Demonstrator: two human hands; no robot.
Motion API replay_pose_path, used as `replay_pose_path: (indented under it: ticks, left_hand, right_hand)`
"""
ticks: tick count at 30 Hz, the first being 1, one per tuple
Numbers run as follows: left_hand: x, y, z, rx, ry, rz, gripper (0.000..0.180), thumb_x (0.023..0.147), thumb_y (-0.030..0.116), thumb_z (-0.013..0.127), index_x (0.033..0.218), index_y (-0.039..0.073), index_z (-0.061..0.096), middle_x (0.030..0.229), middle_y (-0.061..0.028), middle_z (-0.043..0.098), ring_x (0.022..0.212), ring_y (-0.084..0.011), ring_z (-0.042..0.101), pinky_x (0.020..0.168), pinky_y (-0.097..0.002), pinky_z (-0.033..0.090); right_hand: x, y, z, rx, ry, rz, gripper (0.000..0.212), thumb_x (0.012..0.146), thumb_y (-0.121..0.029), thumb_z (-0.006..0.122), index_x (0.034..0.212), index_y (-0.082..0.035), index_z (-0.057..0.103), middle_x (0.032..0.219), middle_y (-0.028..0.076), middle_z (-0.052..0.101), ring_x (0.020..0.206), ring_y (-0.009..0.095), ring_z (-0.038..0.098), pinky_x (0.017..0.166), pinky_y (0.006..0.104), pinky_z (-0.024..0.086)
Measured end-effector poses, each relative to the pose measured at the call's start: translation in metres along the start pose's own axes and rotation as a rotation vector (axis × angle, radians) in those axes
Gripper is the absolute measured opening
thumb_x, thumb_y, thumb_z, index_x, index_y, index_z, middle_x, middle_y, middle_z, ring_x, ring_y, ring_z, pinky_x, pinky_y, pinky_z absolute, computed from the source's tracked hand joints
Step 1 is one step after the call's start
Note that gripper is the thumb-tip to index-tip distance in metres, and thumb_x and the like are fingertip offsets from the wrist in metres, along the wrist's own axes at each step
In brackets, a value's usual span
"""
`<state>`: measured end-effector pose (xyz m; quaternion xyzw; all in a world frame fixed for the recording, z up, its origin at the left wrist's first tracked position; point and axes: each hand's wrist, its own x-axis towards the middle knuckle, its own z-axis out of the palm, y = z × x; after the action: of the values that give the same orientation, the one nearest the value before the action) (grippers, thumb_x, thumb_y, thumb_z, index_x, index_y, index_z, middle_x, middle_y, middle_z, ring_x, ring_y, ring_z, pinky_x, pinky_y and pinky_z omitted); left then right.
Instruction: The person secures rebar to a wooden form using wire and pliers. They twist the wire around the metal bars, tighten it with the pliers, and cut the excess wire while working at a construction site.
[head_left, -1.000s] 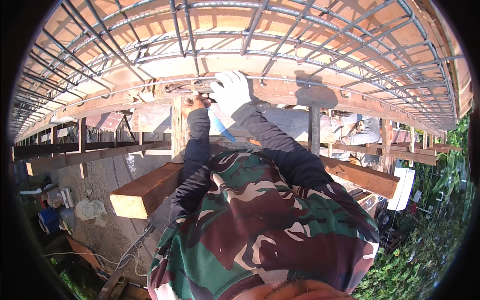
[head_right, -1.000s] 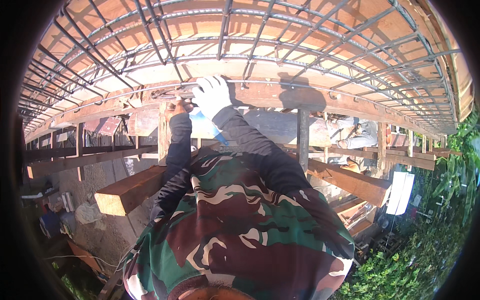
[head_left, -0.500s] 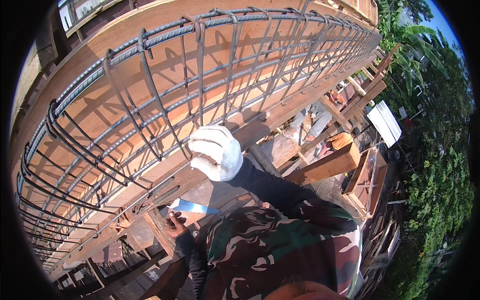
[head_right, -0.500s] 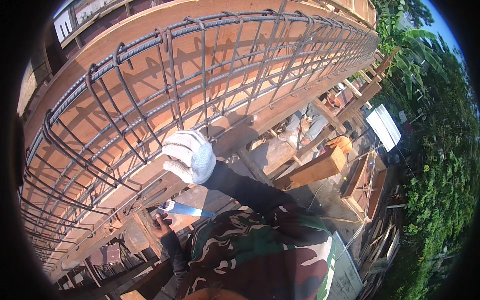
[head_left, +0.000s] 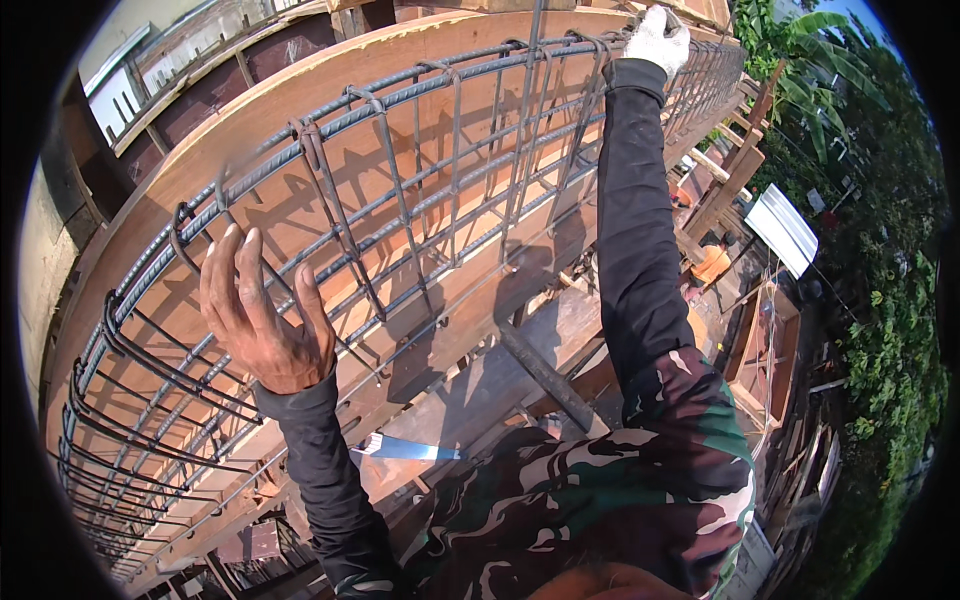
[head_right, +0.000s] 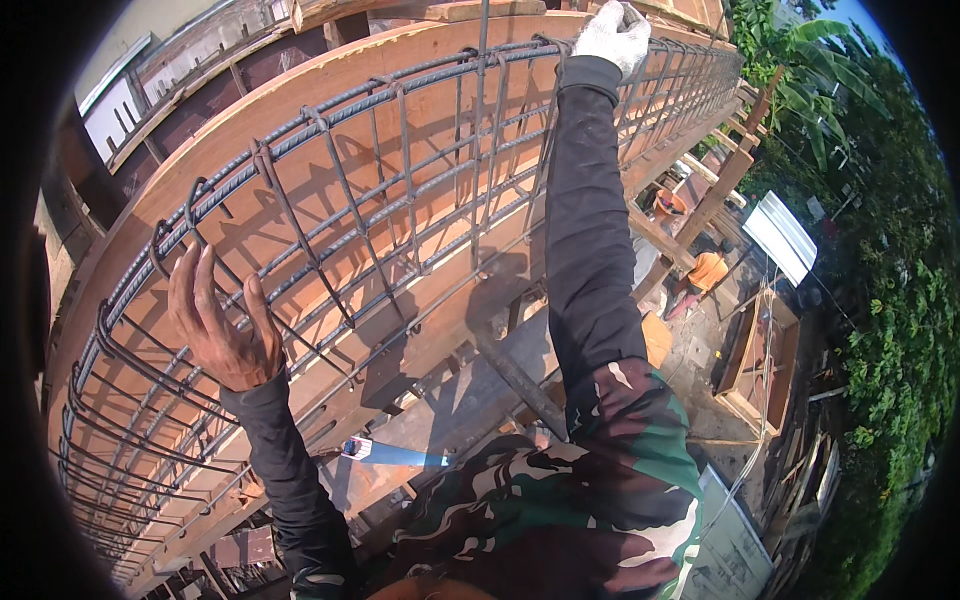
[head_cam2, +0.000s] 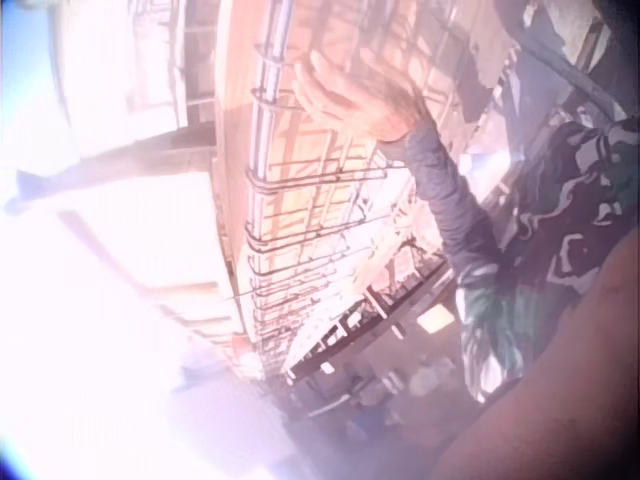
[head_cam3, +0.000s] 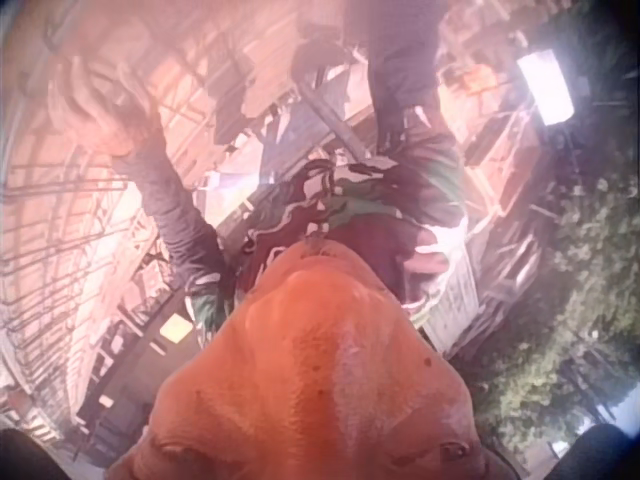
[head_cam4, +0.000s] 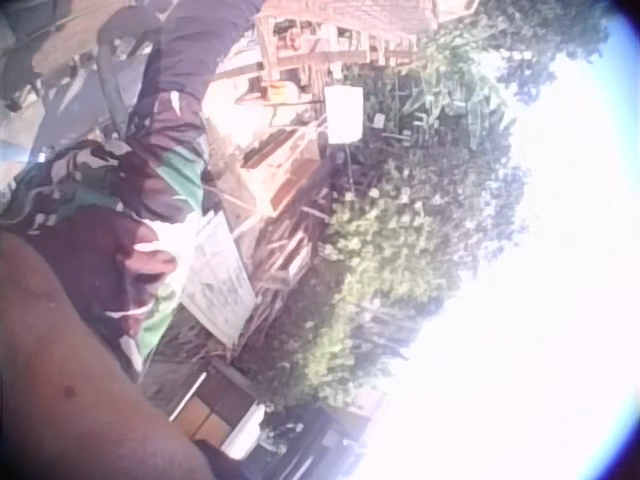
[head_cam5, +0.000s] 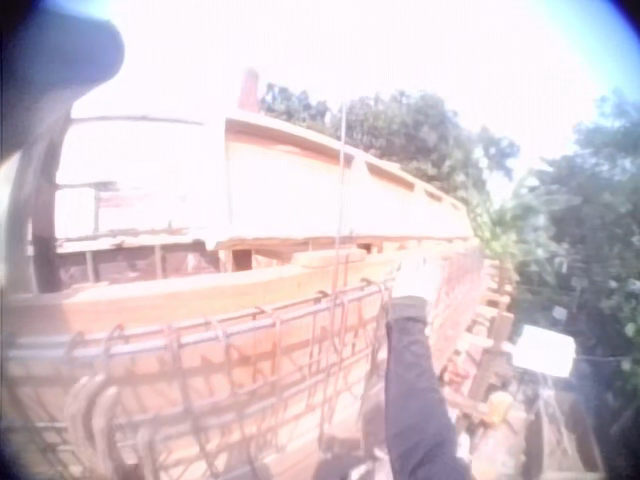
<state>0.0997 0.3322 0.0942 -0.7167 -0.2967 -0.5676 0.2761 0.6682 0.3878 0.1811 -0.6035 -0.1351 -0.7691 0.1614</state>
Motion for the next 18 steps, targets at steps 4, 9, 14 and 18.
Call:
replay_pose_path:
  ticks: [4, 9, 14, 18]
  left_hand:
    - [0.044, -0.018, 0.062, 0.294, -0.022, -0.003, 0.049, 0.089, 0.043, 0.059, 0.128, 0.014, 0.055, 0.131, -0.0078, 0.053, 0.127, -0.0285, 0.045, 0.108, -0.048, 0.03]
    - [0.032, -0.035, 0.081, 0.484, -0.212, -0.085, 0.051, 0.088, 0.056, 0.054, 0.117, 0.015, 0.062, 0.139, -0.0064, 0.046, 0.129, -0.026, 0.039, 0.105, -0.0468, 0.03]
    - [0.033, -0.037, 0.073, 0.403, 0.035, 0.013, 0.039, 0.081, 0.048, 0.068, 0.103, 0.016, 0.071, 0.146, -0.011, 0.039, 0.136, -0.0306, 0.028, 0.11, -0.044, 0.024]
    - [0.032, -0.035, 0.078, 0.326, 0.082, 0.038, 0.037, 0.078, 0.046, 0.073, 0.098, 0.015, 0.073, 0.147, -0.0153, 0.036, 0.137, -0.0311, 0.026, 0.112, -0.0438, 0.021]
  right_hand:
    - [0.009, 0.075, 0.093, 0.519, -0.344, 0.015, 0.019, 0.09, -0.025, 0.061, 0.091, -0.006, 0.065, 0.086, 0.008, 0.066, 0.072, 0.019, 0.063, 0.065, 0.0322, 0.053]
    - [-0.056, 0.069, 0.096, 0.923, -1.196, 0.116, 0.027, 0.085, -0.029, 0.06, 0.094, -0.005, 0.071, 0.076, 0.009, 0.069, 0.062, 0.019, 0.065, 0.063, 0.0324, 0.053]
    - [-0.091, 0.009, 0.033, 0.683, -1.45, 0.009, 0.029, 0.081, -0.027, 0.055, 0.091, -0.007, 0.073, 0.09, 0.014, 0.071, 0.087, 0.031, 0.068, 0.082, 0.039, 0.052]
    - [-0.158, 0.015, 0.039, 0.696, -1.765, -0.009, 0.03, 0.082, -0.024, 0.056, 0.086, 0.002, 0.07, 0.079, 0.018, 0.068, 0.074, 0.029, 0.068, 0.073, 0.0378, 0.053]
